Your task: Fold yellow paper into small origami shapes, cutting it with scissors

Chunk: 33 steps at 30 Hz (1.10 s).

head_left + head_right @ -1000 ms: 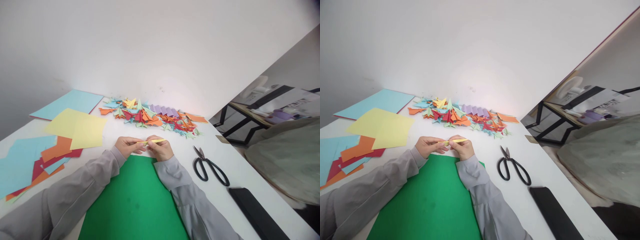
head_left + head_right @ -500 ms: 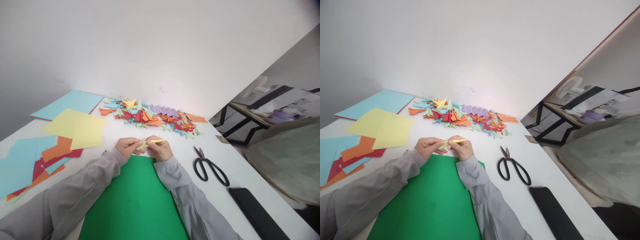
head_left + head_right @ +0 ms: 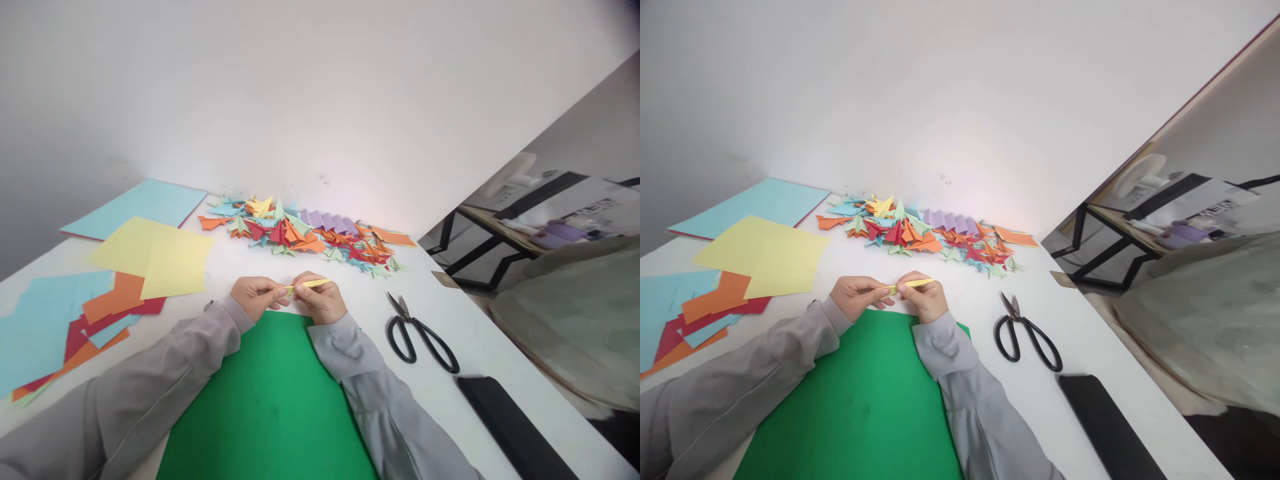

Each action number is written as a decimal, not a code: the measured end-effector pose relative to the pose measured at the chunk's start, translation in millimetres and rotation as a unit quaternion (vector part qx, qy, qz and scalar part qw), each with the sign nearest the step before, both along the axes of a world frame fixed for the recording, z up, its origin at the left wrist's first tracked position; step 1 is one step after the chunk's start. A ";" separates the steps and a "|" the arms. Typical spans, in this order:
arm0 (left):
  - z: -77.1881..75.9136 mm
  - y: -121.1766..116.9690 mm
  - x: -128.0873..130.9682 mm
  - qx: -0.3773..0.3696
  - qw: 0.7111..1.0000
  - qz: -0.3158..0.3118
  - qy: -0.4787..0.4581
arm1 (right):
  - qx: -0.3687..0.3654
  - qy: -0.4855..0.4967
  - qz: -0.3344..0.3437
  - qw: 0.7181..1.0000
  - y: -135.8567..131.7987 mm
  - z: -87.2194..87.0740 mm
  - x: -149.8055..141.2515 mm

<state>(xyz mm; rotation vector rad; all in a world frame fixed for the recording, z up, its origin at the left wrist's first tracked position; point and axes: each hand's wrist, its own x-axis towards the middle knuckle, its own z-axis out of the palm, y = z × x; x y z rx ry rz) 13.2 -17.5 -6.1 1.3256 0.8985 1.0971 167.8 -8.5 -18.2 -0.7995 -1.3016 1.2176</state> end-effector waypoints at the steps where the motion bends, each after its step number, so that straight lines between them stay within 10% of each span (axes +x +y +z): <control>1: 0.1 0.0 -0.2 0.004 1.000 0.003 0.004 | -0.004 -0.003 -0.006 1.000 -0.3 0.4 -0.3; 8: -1.9 2.3 0.3 0.027 0.998 0.052 -0.001 | -0.106 0.084 -0.046 0.990 0.8 -3.0 -3.6; 21: -2.5 -0.1 -0.2 0.116 0.982 0.029 0.146 | 0.075 -0.115 -0.058 0.989 -11.9 15.2 -9.0; 33: 3.4 -2.9 -4.0 0.191 0.966 -0.013 0.176 | 0.027 -0.062 -0.010 0.998 -15.3 16.8 -15.1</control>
